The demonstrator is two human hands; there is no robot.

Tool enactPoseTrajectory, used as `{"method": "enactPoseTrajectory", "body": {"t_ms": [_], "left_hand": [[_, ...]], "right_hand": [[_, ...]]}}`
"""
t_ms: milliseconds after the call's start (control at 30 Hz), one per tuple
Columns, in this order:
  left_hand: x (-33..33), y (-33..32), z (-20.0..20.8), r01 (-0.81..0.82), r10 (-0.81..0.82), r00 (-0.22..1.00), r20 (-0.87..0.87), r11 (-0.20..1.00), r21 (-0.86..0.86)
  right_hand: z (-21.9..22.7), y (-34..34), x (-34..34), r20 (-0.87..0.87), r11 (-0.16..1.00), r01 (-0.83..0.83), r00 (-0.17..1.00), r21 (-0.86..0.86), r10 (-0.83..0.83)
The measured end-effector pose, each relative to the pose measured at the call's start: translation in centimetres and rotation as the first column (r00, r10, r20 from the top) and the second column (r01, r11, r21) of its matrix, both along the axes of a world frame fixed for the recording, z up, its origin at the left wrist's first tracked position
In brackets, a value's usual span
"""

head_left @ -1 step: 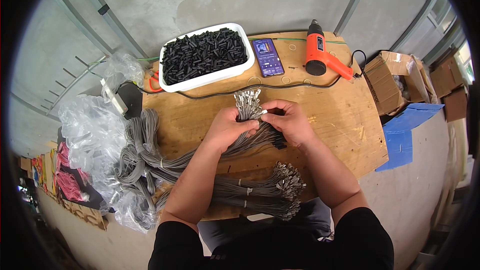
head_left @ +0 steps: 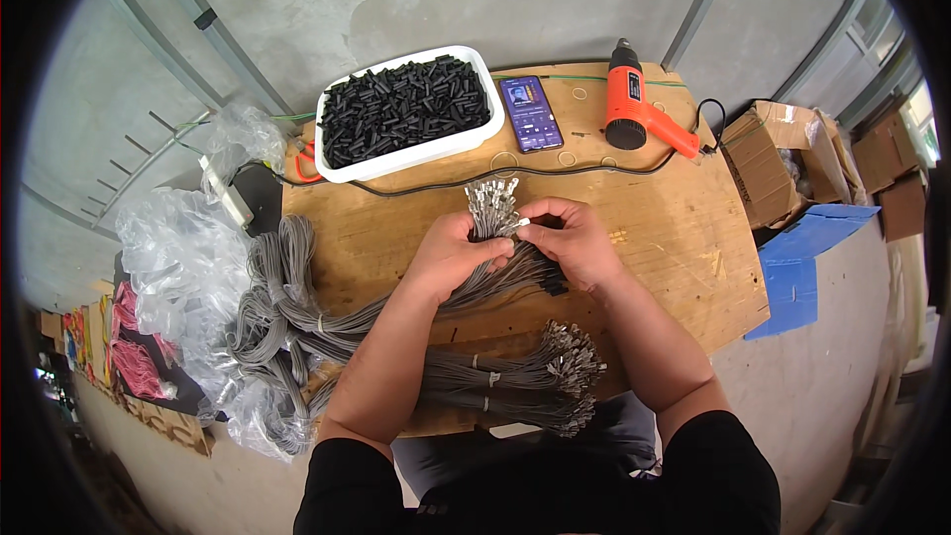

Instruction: Assembling wire cables by manually attaching small black components to the ends of silver wire bundles.

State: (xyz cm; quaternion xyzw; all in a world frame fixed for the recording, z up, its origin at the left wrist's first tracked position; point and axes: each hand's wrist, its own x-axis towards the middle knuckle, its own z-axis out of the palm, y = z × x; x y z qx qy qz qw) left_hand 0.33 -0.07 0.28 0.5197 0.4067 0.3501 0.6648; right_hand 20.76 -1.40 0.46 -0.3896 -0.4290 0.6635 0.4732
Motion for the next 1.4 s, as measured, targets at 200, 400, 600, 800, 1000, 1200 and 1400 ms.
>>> {"method": "enactPoseTrajectory", "body": {"t_ms": [200, 400, 600, 800, 1000, 1200, 1400], "left_hand": [[-0.3, 0.1, 0.0, 0.015, -0.014, 0.999, 0.05, 0.999, -0.028], [-0.3, 0.1, 0.0, 0.021, -0.019, 0.999, 0.049, 0.999, -0.042], [-0.1, -0.1, 0.2, -0.019, 0.026, 0.996, 0.082, 0.997, -0.077], [-0.2, 0.0, -0.4, -0.079, 0.085, 0.994, 0.069, 0.994, -0.08], [0.0, 0.1, -0.2, -0.119, 0.127, 0.987, 0.097, 0.99, -0.082], [0.0, 0.1, -0.1, -0.12, 0.128, 0.986, 0.107, 0.99, -0.081], [-0.1, 0.0, 0.1, -0.127, 0.136, 0.983, 0.122, 0.989, -0.075]], "right_hand": [[-0.9, 0.3, 0.5, -0.003, 0.999, -0.034, 0.999, 0.033, 0.034], [-0.8, 0.5, 0.7, -0.052, 0.998, -0.036, 0.998, -0.052, 0.033], [-0.7, 0.5, 0.7, 0.016, 0.998, -0.039, 0.999, -0.046, 0.04], [0.8, 0.8, 1.7, -0.393, 0.951, -0.185, 0.916, -0.247, 0.076], [-1.7, 2.0, 2.2, -0.508, 0.94, -0.011, 0.844, -0.342, -0.174], [-2.1, 2.4, 3.4, -0.57, 0.942, -0.02, 0.8, -0.336, -0.186], [-0.8, 1.4, 2.1, -0.281, 0.978, 0.047, 0.954, -0.205, -0.105]]}}
